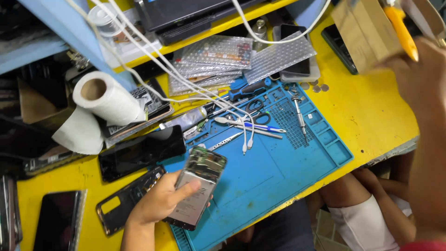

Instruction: The person disassembles a smartphone, removes the battery, and uses a tool to manipulate internal components. They then reassemble the phone, connect a charging cable, and test the device before placing it back on the workbench.

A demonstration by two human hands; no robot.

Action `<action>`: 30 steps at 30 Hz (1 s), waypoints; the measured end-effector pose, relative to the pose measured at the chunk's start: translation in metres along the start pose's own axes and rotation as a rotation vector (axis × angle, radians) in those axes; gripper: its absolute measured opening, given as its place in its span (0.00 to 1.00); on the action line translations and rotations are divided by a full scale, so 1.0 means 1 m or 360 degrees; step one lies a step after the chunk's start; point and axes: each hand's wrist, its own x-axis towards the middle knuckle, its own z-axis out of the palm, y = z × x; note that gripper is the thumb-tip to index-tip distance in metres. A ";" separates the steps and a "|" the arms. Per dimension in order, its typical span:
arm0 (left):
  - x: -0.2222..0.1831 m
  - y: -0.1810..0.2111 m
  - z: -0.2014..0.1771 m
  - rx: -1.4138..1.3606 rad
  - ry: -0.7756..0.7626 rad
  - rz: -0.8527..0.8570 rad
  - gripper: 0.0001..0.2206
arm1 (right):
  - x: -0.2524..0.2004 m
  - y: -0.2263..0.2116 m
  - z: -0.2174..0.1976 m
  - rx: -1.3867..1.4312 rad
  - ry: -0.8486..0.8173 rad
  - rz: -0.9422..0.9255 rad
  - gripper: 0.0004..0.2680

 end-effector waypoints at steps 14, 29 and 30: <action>-0.014 0.020 0.019 0.1716 -0.0475 -0.0267 0.13 | -0.150 -0.167 -0.059 0.0514 -0.0246 -0.0783 0.07; 0.000 0.011 0.016 0.1913 -0.0486 -0.0513 0.19 | -0.139 -0.157 -0.032 0.0642 -0.1166 -0.0579 0.34; 0.001 0.008 0.013 0.1908 -0.0472 -0.0521 0.19 | -0.143 -0.156 -0.031 0.0654 -0.1168 -0.0590 0.34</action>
